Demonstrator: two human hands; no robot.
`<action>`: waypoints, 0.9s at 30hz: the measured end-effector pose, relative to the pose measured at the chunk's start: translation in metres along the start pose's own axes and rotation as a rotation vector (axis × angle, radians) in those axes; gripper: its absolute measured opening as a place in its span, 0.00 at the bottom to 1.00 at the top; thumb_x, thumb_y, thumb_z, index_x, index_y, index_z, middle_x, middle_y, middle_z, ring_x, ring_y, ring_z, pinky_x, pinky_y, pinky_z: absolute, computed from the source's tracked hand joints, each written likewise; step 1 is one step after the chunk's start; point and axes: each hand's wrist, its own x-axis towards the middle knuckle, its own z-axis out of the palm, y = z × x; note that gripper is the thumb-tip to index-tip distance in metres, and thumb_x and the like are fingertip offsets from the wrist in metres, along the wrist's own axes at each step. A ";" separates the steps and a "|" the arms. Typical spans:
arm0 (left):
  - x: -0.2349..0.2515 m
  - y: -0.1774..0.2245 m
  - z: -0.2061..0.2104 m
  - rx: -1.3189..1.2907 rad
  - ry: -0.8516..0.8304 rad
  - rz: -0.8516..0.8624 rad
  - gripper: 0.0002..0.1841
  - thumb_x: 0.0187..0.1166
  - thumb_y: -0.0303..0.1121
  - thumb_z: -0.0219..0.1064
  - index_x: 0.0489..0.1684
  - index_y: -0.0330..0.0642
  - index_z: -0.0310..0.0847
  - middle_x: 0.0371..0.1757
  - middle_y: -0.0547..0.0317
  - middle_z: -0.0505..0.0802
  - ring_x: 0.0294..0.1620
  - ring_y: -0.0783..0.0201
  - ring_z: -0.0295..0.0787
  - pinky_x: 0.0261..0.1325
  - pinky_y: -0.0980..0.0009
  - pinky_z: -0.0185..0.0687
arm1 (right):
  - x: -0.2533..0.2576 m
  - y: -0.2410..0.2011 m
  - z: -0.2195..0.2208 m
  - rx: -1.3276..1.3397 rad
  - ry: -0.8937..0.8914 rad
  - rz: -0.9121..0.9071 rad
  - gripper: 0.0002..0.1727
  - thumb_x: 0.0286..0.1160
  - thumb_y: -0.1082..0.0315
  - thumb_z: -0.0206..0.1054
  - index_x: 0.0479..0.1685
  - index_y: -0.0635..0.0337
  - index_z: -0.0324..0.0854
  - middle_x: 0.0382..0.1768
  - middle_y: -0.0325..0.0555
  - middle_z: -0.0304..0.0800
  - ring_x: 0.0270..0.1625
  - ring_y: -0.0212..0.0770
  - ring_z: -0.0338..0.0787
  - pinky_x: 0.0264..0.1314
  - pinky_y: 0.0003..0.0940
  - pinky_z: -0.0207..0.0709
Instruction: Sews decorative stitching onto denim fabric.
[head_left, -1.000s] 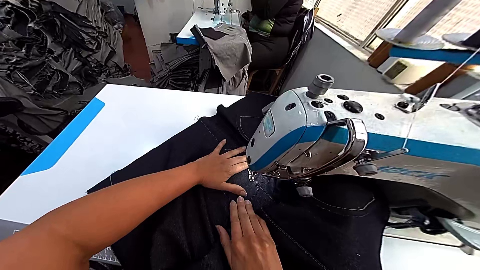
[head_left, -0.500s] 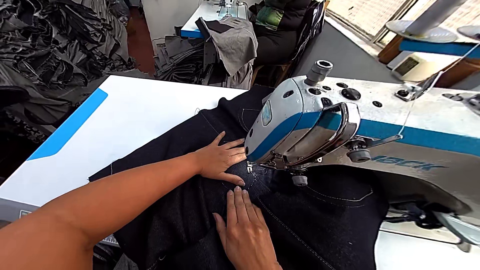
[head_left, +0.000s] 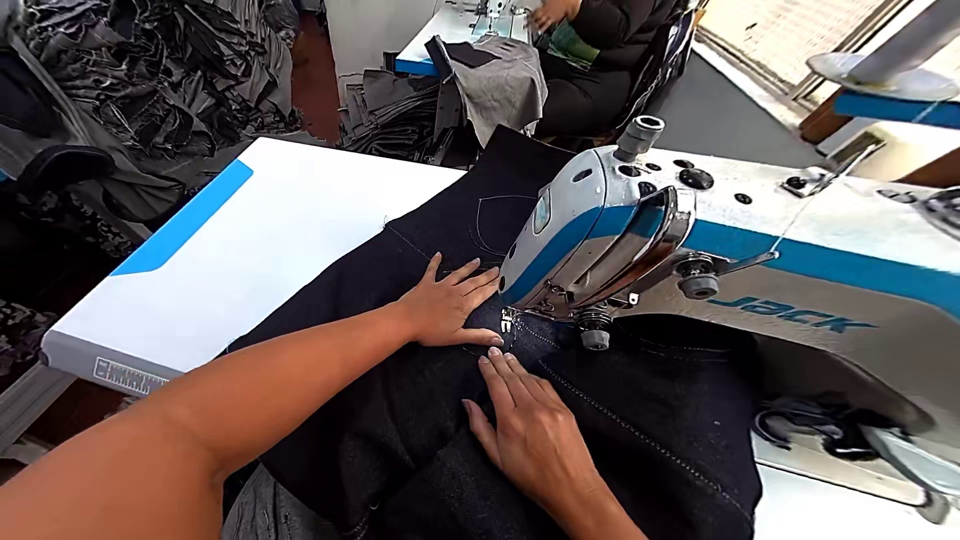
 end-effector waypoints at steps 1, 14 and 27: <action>-0.002 0.003 0.001 -0.001 0.000 -0.044 0.50 0.78 0.74 0.50 0.95 0.48 0.52 0.96 0.60 0.57 0.98 0.49 0.36 0.85 0.23 0.18 | -0.001 0.007 -0.001 0.020 -0.013 -0.021 0.33 0.83 0.46 0.51 0.61 0.66 0.89 0.66 0.54 0.92 0.68 0.52 0.91 0.67 0.45 0.84; 0.002 0.009 -0.032 -0.045 -0.096 -0.177 0.40 0.86 0.64 0.51 0.92 0.45 0.60 0.94 0.55 0.62 0.97 0.42 0.40 0.82 0.17 0.21 | 0.016 0.018 -0.030 0.184 -0.200 0.000 0.26 0.83 0.53 0.58 0.63 0.66 0.86 0.66 0.56 0.91 0.71 0.55 0.89 0.73 0.53 0.80; 0.032 -0.050 -0.008 0.022 -0.014 0.559 0.37 0.87 0.61 0.47 0.83 0.43 0.74 0.89 0.46 0.71 0.94 0.45 0.53 0.89 0.29 0.33 | 0.019 -0.049 0.012 0.010 -0.126 0.151 0.46 0.84 0.35 0.46 0.73 0.76 0.77 0.75 0.72 0.79 0.78 0.67 0.80 0.81 0.55 0.71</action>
